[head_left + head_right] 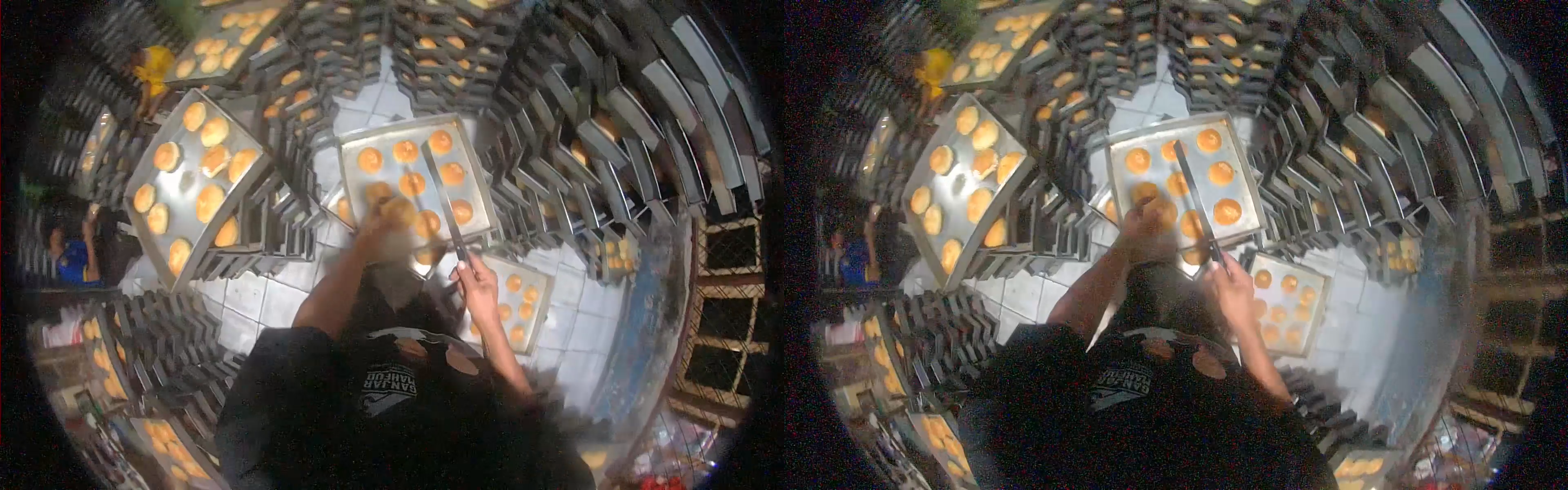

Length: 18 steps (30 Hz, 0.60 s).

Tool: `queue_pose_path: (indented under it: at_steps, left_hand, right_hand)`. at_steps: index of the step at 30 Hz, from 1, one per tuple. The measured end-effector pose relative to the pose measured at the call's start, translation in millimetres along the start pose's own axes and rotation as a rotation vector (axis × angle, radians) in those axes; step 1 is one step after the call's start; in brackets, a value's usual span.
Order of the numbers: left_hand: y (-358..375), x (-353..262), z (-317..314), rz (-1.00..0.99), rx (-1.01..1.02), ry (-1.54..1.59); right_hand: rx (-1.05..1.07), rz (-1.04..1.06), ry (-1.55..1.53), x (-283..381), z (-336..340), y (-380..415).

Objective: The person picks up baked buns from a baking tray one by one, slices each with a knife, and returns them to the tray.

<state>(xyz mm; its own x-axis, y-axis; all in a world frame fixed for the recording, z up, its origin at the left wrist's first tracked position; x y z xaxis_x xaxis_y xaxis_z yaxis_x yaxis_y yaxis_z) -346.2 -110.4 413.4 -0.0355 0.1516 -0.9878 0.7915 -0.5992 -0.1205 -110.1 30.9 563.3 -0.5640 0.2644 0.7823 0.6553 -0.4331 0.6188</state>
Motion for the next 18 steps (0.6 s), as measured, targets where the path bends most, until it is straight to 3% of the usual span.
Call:
queue_pose_path:
  at_steps: [1,2,4,5,6,7,8,11,18]
  left_hand:
    - [-10.8,-22.1,5.0,0.055,-0.133,0.197]
    - [-20.8,-39.6,3.8,0.026,-0.142,0.17]
    - [-34.1,-61.4,-0.3,0.088,-0.323,0.867]
    - [-41.5,-81.9,0.7,0.091,-0.351,1.031]
    - [-49.5,-97.5,2.8,0.057,-0.359,1.013]
    - [-53.1,-105.8,8.7,0.057,-0.516,1.04]
    - [-50.6,-111.7,14.3,0.059,-0.674,1.069]
    - [-55.6,-150.6,12.2,-0.064,-0.62,1.027]
    - [-67.6,-202.9,-2.4,-0.19,-0.491,1.055]
  right_hand:
    - [0.008,0.085,0.019,3.5,-0.6,-12.1]
    - [0.014,0.165,0.035,10.0,-2.7,-18.7]
    - [0.155,0.132,-0.082,46.6,-20.1,-1.8]
    - [0.145,0.193,-0.039,58.2,-25.0,0.6]
    - [0.133,0.253,0.006,67.0,-28.0,3.0]
    - [0.002,0.451,0.258,76.5,-28.1,5.0]
    - [0.025,0.47,0.255,84.5,-31.8,13.3]
    - [0.106,0.646,0.182,109.2,-40.6,39.1]
    - [0.057,0.644,0.264,108.8,-35.8,59.9]
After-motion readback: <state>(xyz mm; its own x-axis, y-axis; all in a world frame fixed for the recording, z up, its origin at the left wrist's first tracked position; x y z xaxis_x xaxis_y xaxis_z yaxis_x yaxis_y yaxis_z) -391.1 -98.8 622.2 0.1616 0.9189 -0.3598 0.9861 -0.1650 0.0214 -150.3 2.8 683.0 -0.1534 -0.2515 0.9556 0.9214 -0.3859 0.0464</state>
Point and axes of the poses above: each hand's wrist, its own y-axis away from the middle knuckle, its own z-axis out of the back of the hand, x = y × z, the point moved 7 cm from there along -y, towards the middle knuckle, and after that the axes turned 13 degrees about -z, right-handed, at the moved point
